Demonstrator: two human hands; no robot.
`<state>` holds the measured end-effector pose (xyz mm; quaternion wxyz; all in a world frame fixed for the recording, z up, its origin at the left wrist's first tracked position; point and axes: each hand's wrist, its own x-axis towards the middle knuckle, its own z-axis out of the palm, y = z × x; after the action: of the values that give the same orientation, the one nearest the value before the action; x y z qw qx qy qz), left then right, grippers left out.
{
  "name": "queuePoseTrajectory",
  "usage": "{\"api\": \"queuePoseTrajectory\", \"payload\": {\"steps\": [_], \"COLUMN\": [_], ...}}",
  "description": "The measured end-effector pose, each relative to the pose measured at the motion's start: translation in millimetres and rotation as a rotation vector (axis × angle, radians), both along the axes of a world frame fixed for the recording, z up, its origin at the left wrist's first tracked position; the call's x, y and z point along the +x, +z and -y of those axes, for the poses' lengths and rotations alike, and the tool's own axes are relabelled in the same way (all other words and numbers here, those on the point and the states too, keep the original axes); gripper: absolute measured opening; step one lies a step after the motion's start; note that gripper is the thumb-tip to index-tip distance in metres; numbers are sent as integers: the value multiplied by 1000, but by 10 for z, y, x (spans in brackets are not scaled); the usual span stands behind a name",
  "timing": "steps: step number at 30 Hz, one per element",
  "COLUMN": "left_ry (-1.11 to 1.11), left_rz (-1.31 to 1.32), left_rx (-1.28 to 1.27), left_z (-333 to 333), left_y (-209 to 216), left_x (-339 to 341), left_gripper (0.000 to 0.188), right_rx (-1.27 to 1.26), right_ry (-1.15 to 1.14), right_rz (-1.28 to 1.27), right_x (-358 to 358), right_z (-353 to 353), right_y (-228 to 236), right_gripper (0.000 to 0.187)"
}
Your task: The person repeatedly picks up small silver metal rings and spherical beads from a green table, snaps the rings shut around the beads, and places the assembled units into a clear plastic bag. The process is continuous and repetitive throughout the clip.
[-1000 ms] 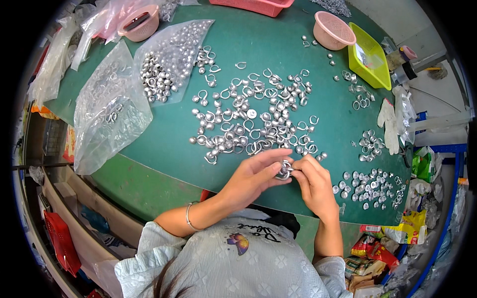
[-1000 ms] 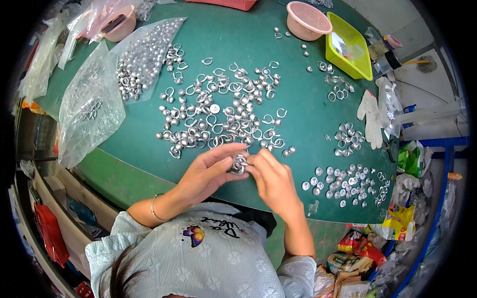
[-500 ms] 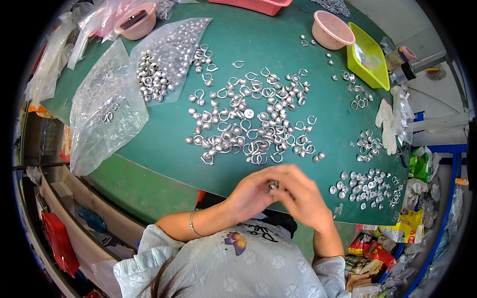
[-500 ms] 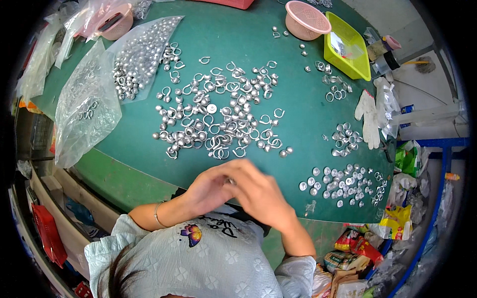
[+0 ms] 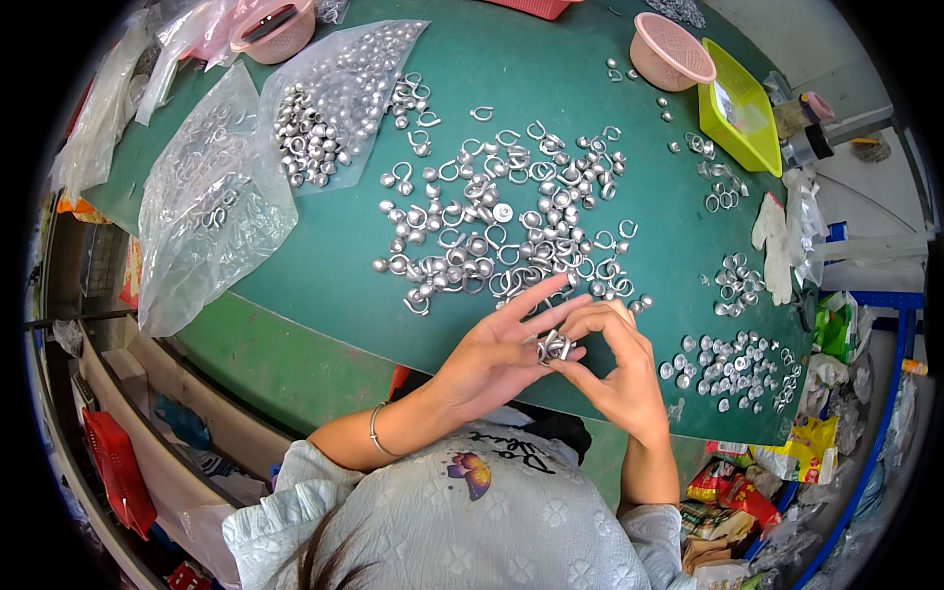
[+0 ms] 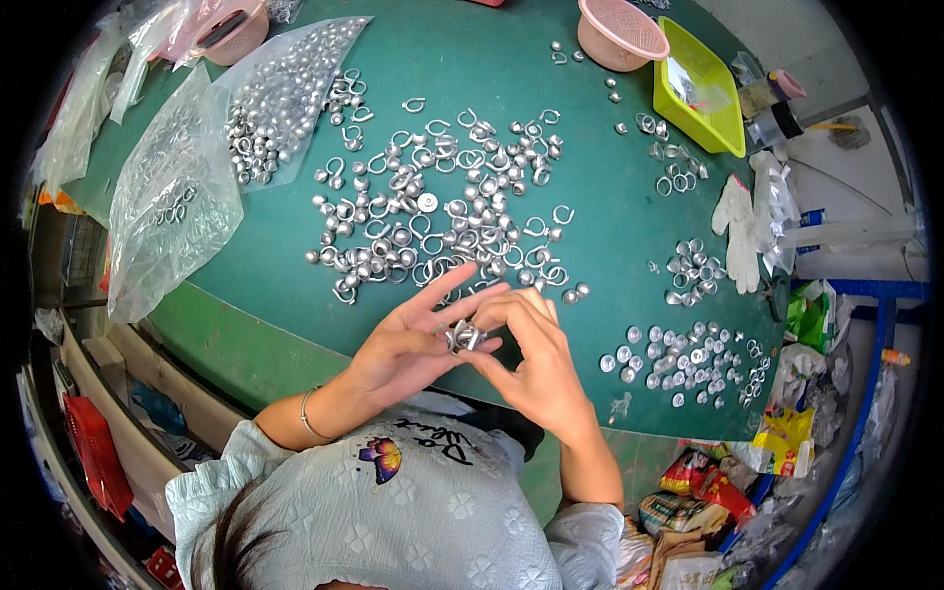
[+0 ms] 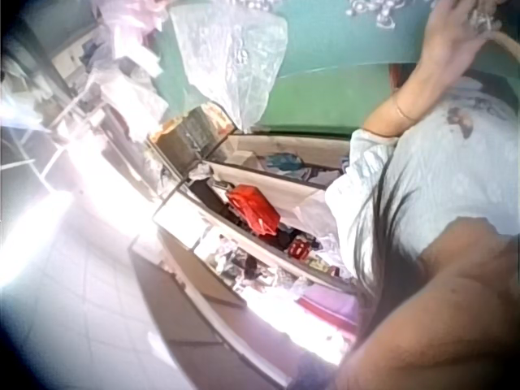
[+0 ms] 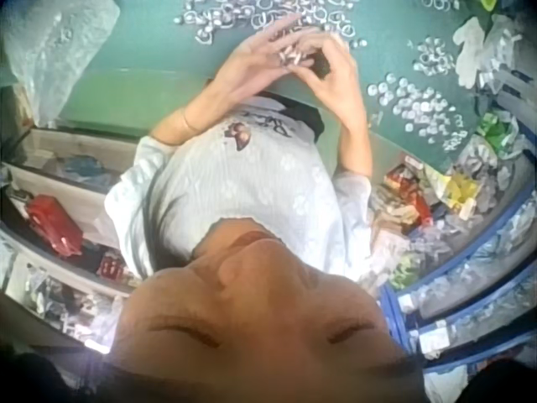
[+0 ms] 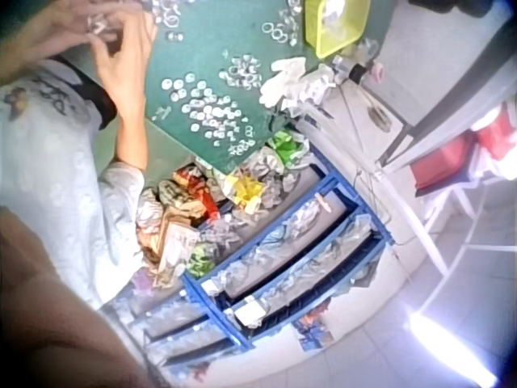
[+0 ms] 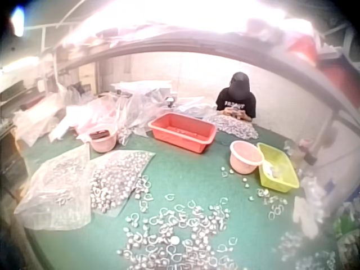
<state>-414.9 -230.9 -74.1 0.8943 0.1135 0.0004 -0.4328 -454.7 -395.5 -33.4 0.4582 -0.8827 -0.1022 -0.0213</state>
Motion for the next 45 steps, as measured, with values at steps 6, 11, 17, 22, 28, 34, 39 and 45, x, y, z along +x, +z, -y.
{"api": "queuePoseTrajectory", "payload": {"steps": [6,11,17,22,28,34,39,45], "left_ry": [-57,-54,-224,462,281,268,503,647], "left_rz": [-211,-128,76,1167,1594,1619,1485,1219], "left_rx": [-140,298,440,1182,1615,1630,1434,1297], "left_z": [-3,-49,-278,-239,-172,-92,-75,-99], "left_y": [-80,-171,-186,-55,-53,-110,-21,118], "left_x": [-58,-146,-183,62,449,540,574,490], "left_gripper": [63,30,16,22,17,8,10,13], "right_rx": [-3,-125,-404,-294,1227,-174,-490,1247], "right_ry": [-140,-166,-175,-175,-202,-217,-274,-424], "right_rz": [78,181,285,257,-391,-88,125,-367], "right_x": [-35,45,478,555,363,125,89,134], "right_z": [-40,-26,-127,-47,213,59,-122,124], "right_y": [0,42,-217,-359,-174,-347,-489,-271], "right_gripper": [24,18,22,15,12,18,11,9]}}
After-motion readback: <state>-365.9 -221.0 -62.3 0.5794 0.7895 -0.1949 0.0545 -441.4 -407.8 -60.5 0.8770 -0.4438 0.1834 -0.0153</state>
